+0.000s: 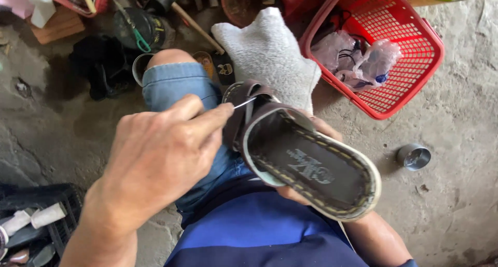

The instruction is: Hand-stitching a leather sandal strap to the sole for repair.

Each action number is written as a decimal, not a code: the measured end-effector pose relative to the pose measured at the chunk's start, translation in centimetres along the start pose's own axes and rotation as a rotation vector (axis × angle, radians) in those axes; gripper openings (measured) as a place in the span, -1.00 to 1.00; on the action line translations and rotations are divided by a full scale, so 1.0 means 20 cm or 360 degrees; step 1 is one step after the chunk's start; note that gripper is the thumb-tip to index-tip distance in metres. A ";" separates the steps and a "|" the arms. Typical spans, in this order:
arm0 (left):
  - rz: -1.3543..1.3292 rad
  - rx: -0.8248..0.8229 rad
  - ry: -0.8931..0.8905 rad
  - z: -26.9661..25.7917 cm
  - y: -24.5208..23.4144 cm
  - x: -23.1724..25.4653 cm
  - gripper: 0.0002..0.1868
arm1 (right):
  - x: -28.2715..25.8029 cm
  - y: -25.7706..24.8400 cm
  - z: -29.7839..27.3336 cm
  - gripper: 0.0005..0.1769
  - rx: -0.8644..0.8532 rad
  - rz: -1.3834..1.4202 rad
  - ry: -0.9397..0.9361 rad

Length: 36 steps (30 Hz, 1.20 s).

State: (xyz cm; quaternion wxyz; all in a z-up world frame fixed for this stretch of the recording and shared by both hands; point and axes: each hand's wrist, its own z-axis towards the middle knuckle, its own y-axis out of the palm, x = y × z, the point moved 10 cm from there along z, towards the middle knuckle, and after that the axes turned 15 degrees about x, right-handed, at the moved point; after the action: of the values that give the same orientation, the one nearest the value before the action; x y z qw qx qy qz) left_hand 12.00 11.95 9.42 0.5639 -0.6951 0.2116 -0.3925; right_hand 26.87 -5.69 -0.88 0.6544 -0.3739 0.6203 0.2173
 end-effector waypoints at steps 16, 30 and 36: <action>0.0276 0.0077 0.0089 -0.02 0.00 0.00 -0.86 | -0.31 0.19 0.12 0.03 -0.0304 0.0385 0.0138; -0.0009 0.0036 -0.0006 -0.01 0.08 -0.02 -0.78 | -0.22 0.08 0.04 0.04 -0.0340 0.0106 -0.0132; -0.0080 0.0014 -0.0027 -0.02 0.13 -0.02 -0.69 | -0.21 0.08 0.06 0.05 -0.0340 0.0260 -0.0183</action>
State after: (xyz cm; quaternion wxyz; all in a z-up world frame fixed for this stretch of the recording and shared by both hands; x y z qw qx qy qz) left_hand 11.77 11.31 6.83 0.5586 -0.7011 0.1875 -0.4017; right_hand 25.88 -3.14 2.89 0.6256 -0.3764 0.5834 0.3557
